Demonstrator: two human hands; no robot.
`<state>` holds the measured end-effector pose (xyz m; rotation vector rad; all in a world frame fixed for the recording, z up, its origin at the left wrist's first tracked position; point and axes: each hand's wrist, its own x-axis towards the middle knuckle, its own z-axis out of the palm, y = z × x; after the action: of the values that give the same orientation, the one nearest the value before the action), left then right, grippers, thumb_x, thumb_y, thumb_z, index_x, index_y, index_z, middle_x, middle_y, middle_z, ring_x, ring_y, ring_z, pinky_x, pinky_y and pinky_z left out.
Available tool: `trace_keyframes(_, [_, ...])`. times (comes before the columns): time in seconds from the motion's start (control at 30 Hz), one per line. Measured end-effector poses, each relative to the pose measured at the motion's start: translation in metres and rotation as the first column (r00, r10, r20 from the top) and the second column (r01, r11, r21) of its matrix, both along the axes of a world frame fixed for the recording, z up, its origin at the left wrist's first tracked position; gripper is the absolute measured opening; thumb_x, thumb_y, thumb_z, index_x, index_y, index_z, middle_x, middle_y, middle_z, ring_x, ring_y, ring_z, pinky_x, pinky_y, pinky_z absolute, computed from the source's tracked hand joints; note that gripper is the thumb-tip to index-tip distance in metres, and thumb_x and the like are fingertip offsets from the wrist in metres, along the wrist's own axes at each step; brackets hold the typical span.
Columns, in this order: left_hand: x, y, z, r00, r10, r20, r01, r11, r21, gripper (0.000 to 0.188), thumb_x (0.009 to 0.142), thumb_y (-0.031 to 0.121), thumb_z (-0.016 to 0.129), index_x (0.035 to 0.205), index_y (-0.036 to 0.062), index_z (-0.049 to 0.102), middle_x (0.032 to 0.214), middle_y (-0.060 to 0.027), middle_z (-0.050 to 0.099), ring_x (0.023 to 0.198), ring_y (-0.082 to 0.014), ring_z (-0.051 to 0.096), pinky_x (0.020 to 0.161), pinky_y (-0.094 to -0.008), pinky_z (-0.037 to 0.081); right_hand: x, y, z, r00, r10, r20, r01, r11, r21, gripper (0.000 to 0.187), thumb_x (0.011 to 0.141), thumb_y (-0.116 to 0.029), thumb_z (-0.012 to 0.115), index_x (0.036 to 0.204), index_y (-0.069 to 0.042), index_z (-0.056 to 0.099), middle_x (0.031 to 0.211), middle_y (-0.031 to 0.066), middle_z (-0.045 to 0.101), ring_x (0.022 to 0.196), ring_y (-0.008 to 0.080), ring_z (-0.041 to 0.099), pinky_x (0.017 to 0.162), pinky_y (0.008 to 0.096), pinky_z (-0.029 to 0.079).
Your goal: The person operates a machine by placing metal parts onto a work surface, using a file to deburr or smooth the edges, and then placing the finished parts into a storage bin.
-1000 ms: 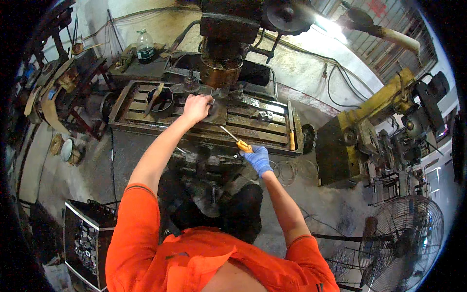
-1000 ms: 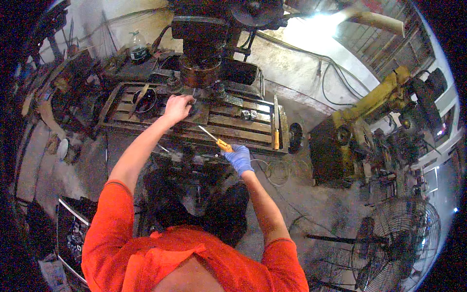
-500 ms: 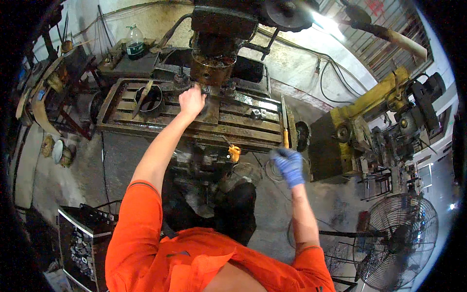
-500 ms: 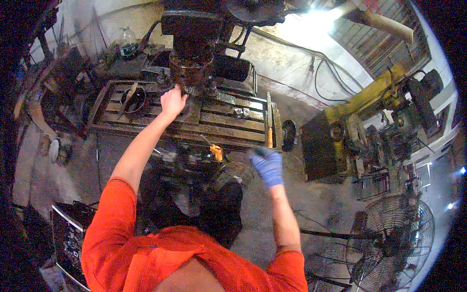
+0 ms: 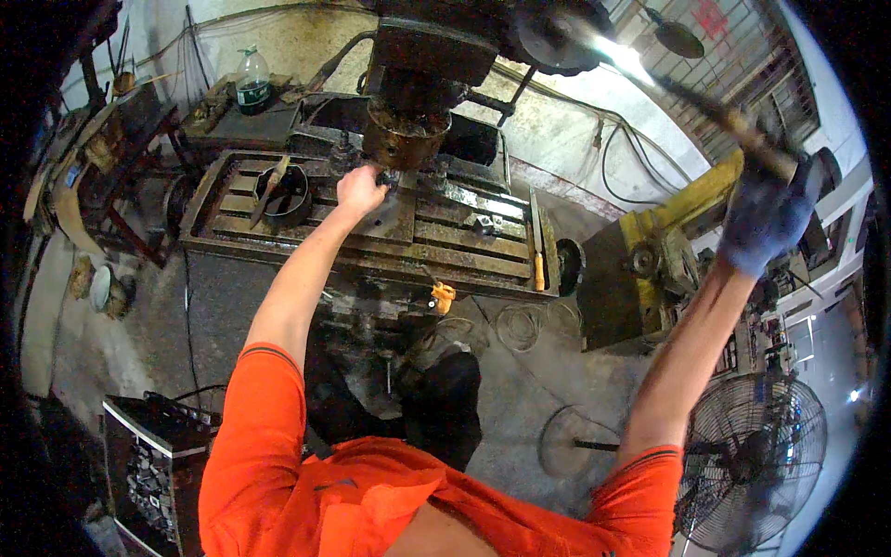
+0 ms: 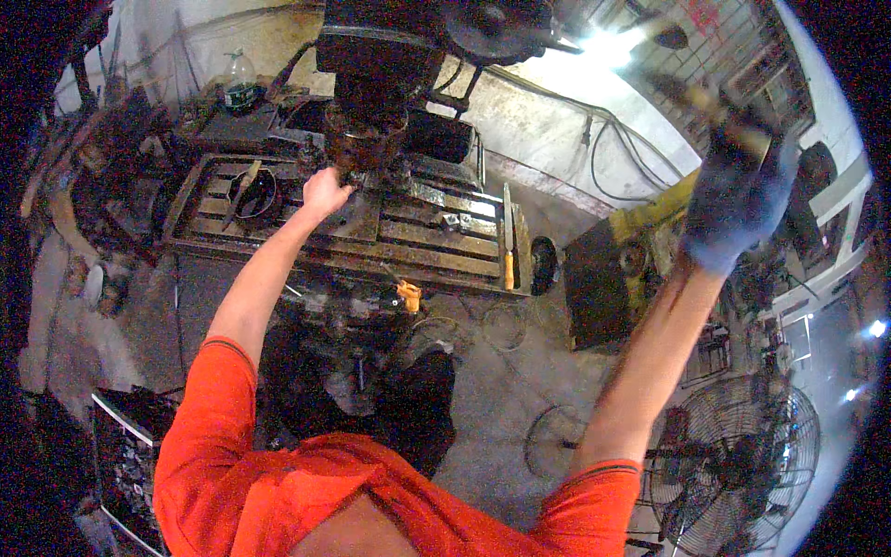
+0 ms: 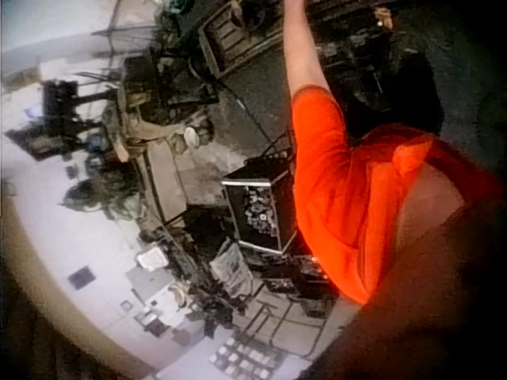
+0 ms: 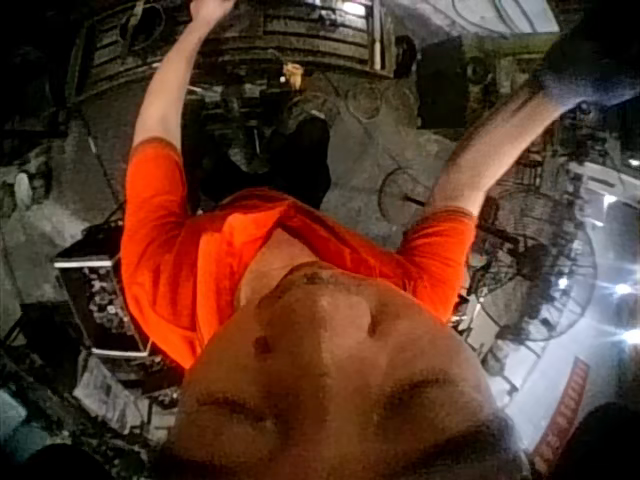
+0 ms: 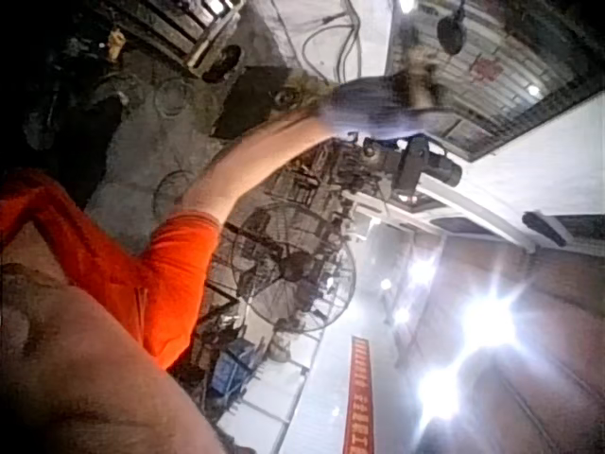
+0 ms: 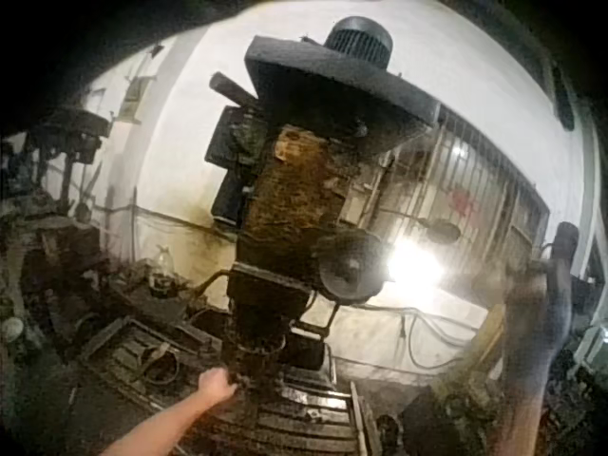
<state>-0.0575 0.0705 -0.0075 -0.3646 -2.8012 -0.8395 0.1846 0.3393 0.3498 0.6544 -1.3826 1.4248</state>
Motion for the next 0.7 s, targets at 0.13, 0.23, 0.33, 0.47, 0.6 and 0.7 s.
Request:
trace_keyframes(0.13, [0.0, 0.014, 0.002, 1.0, -0.011, 0.011, 0.012, 0.999, -0.051, 0.031, 0.067, 0.028, 0.066, 0.087, 0.005, 0.063, 0.083, -0.0166, 0.062, 0.08, -0.0319, 0.06, 0.071, -0.041, 0.048, 0.029, -0.004, -0.089, 0.882, -0.461, -0.1, 0.471, 0.874, 0.121, 0.031, 0.087, -0.025, 0.041, 0.081, 0.003, 0.053, 0.086, 0.0149, 0.057, 0.085, 0.0257, 0.055, 0.082, 0.0369, 0.043])
trace_keyframes(0.23, [0.004, 0.016, 0.004, 0.999, -0.032, -0.02, 0.032, 0.999, 0.012, 0.03, 0.067, 0.028, 0.067, 0.083, 0.0033, 0.063, 0.08, -0.0167, 0.062, 0.078, -0.0327, 0.06, 0.069, -0.0414, 0.049, 0.031, 0.003, -0.129, 0.948, -0.302, -0.104, 0.314, 0.94, 0.131, 0.031, 0.089, -0.023, 0.038, 0.08, 0.003, 0.052, 0.088, 0.017, 0.059, 0.088, 0.0278, 0.056, 0.087, 0.0404, 0.04])
trace_keyframes(0.33, [0.003, 0.012, 0.004, 0.999, -0.024, 0.026, 0.025, 0.999, -0.029, 0.032, 0.067, 0.028, 0.068, 0.084, 0.0026, 0.062, 0.082, -0.0169, 0.062, 0.08, -0.0327, 0.06, 0.07, -0.0414, 0.048, 0.029, -0.013, -0.112, 0.853, -0.52, -0.052, 0.521, 0.838, 0.163, 0.031, 0.091, -0.022, 0.034, 0.082, 0.002, 0.052, 0.092, 0.018, 0.059, 0.094, 0.03, 0.055, 0.093, 0.043, 0.036])
trace_keyframes(0.47, [0.004, 0.012, 0.004, 1.0, 0.0, 0.025, 0.001, 1.0, -0.02, 0.035, 0.067, 0.029, 0.067, 0.087, 0.0019, 0.061, 0.084, -0.0177, 0.062, 0.082, -0.0319, 0.06, 0.07, -0.0412, 0.048, 0.029, -0.012, -0.119, 0.907, -0.419, 0.028, 0.417, 0.907, 0.062, 0.03, 0.091, -0.023, 0.034, 0.08, 0.0, 0.05, 0.094, 0.0179, 0.059, 0.098, 0.0303, 0.054, 0.095, 0.0434, 0.033])
trace_keyframes(0.6, [0.007, 0.004, 0.009, 0.997, -0.08, -0.013, 0.08, 0.995, 0.058, 0.034, 0.069, 0.027, 0.067, 0.09, 0.0017, 0.06, 0.085, -0.0176, 0.062, 0.083, -0.0314, 0.06, 0.071, -0.0406, 0.048, 0.029, -0.012, -0.131, 0.984, -0.175, 0.0, 0.175, 0.983, -0.058, 0.029, 0.089, -0.024, 0.036, 0.072, -0.003, 0.046, 0.091, 0.0162, 0.06, 0.096, 0.0281, 0.054, 0.098, 0.0444, 0.03])
trace_keyframes(0.7, [0.018, -0.009, 0.026, 0.962, -0.199, 0.189, 0.168, 0.971, 0.17, 0.033, 0.069, 0.024, 0.065, 0.093, 0.0023, 0.06, 0.087, -0.0179, 0.062, 0.083, -0.0308, 0.06, 0.072, -0.0394, 0.048, 0.029, -0.011, -0.142, 0.901, -0.419, 0.108, 0.429, 0.898, -0.097, 0.028, 0.088, -0.023, 0.038, 0.07, -0.003, 0.045, 0.09, 0.0156, 0.059, 0.094, 0.0266, 0.053, 0.099, 0.0436, 0.028])
